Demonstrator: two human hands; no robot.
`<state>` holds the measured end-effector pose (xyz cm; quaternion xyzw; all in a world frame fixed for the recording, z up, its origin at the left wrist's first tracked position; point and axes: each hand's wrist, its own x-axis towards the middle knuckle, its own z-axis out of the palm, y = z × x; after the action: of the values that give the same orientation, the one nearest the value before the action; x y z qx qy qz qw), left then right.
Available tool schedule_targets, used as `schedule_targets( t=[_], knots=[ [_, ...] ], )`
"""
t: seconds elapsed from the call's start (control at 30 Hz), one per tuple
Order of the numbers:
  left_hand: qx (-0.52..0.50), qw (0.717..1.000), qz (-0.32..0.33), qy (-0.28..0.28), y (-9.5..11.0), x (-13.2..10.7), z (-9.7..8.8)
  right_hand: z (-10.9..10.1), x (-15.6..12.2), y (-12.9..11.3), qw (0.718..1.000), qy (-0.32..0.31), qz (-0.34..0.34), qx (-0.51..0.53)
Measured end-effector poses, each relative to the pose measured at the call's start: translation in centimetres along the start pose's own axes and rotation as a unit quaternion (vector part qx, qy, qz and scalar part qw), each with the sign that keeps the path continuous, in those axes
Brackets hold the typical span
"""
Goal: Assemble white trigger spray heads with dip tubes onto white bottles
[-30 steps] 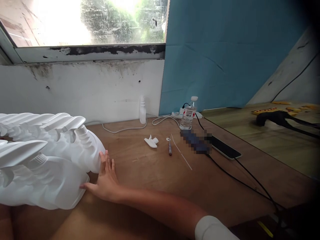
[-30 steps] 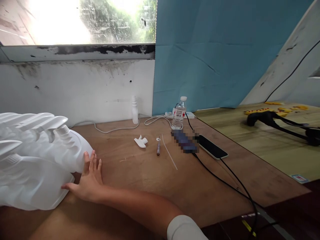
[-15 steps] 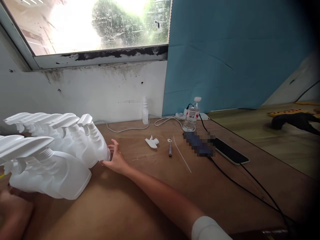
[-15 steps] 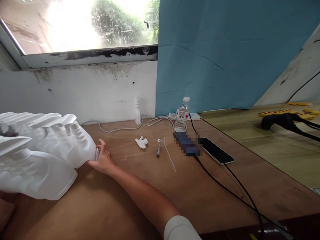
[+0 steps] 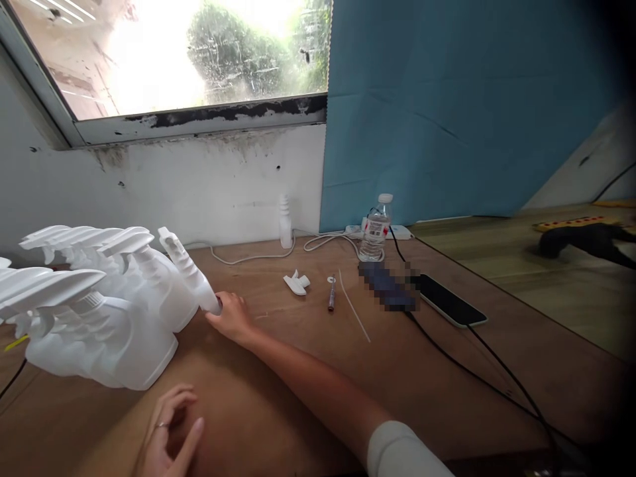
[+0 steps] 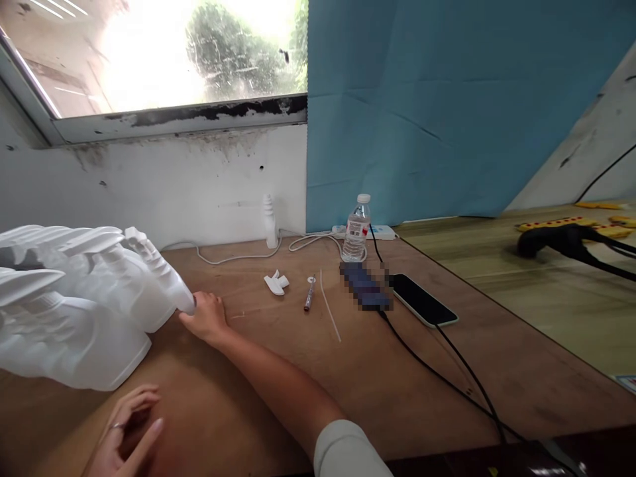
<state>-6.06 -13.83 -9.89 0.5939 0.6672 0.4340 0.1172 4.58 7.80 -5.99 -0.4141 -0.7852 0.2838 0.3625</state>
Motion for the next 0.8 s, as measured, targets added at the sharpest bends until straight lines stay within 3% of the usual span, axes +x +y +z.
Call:
schedule_targets(
  t=[0.13,0.27,0.37,0.43,0.5,0.57,0.63,0.7,0.8],
  knots=[
    [-0.045,0.997,0.061,-0.023,3.9,5.7,2.1,-1.9,-0.7,1.4,0.999,0.031,0.019,-0.021],
    [-0.092,0.989,0.102,0.055,5.5,12.1,5.1,-5.7,-3.1,3.0,0.999,0.028,0.022,0.007],
    [-0.144,0.985,0.097,-0.014,5.8,14.9,8.4,-8.9,-5.8,3.7,0.999,-0.006,-0.009,0.046],
    [-0.157,0.980,0.108,-0.051,6.1,15.6,10.3,-10.9,-7.5,4.2,0.992,-0.052,-0.047,0.102],
    [-0.113,0.984,0.124,-0.051,6.4,15.6,11.3,-13.0,-8.9,4.9,0.974,-0.096,-0.064,0.196],
    [-0.025,0.982,0.185,-0.024,6.6,15.3,11.1,-15.3,-9.6,5.8,0.942,-0.088,-0.017,0.323],
    [0.071,0.952,0.296,0.021,6.6,15.1,10.1,-17.9,-9.8,6.8,0.894,-0.060,0.052,0.440],
    [0.155,0.899,0.407,0.050,6.7,15.0,9.0,-20.5,-9.5,7.6,0.856,-0.087,0.117,0.496],
    [0.235,0.849,0.469,0.063,6.8,15.0,8.1,-23.2,-8.9,8.0,0.861,-0.141,0.137,0.469]
  ],
)
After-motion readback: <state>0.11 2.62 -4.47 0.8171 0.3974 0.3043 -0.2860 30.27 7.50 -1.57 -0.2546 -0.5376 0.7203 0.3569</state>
